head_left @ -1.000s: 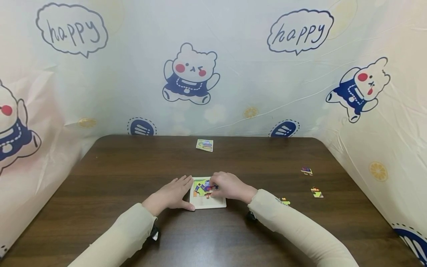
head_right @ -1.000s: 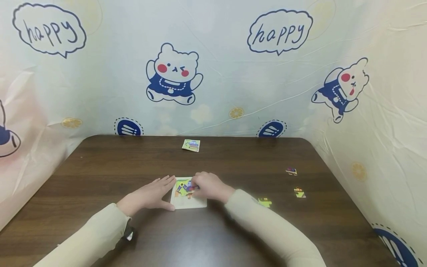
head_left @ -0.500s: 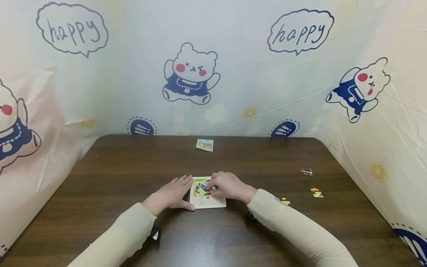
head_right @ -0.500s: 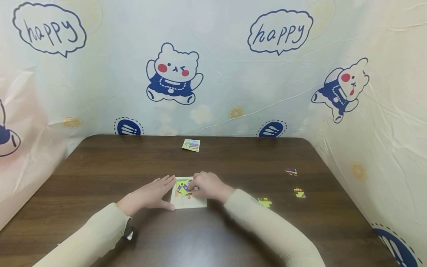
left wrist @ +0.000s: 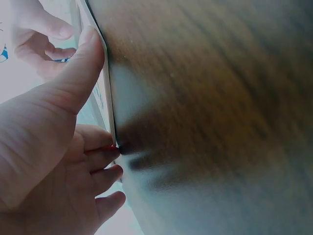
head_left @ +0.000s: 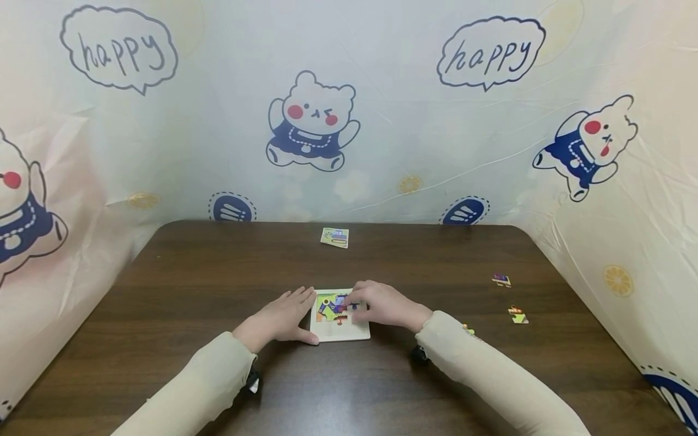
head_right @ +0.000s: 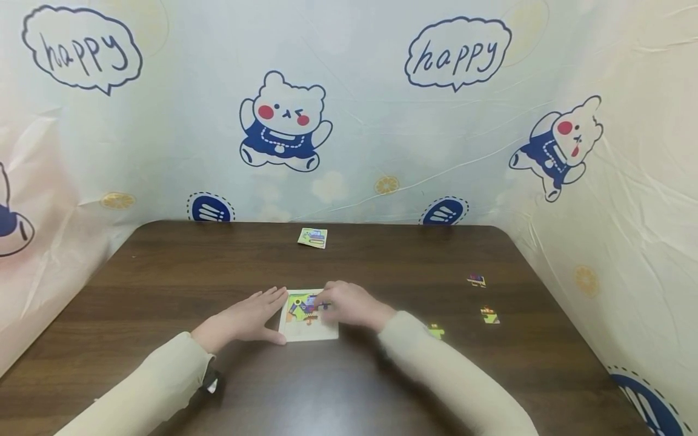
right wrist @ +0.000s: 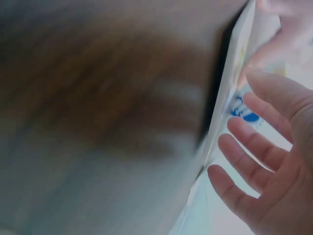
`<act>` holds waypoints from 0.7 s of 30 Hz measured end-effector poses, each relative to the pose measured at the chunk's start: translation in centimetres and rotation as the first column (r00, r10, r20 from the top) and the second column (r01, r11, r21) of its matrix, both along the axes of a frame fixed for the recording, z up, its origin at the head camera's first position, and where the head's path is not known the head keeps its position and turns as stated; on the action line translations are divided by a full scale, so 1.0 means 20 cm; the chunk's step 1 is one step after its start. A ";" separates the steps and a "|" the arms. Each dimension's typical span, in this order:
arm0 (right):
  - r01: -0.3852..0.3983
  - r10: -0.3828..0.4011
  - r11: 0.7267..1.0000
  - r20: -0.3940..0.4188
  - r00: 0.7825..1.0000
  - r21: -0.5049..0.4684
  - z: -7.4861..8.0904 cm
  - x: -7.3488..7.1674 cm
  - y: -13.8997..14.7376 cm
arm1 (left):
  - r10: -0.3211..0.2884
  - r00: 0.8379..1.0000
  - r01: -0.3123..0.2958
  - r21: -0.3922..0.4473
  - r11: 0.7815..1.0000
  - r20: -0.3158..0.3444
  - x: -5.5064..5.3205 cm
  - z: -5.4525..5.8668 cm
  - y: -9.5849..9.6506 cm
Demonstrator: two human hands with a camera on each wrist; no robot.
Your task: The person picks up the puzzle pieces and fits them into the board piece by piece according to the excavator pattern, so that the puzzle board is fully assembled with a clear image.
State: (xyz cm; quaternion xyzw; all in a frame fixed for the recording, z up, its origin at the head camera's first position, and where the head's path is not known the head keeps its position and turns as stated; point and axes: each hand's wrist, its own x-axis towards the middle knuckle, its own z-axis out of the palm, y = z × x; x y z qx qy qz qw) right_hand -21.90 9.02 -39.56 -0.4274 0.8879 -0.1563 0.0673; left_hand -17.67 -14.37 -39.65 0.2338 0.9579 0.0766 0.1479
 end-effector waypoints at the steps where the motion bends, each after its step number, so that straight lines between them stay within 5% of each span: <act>1: 0.016 -0.016 1.000 0.005 1.000 -0.008 0.00 0.00 0.02 | 0.000 1.000 0.000 -0.001 1.000 -0.002 0.00 0.00 0.00; 8: 0.150 -0.148 0.985 0.032 0.989 -0.089 0.04 -0.06 0.23 | 0.003 1.000 -0.003 -0.002 1.000 -0.008 0.00 -0.01 0.00; 21: 0.369 -0.363 0.905 0.070 0.929 -0.209 0.08 -0.16 0.75 | 0.007 1.000 -0.007 0.001 1.000 -0.008 0.00 -0.01 0.00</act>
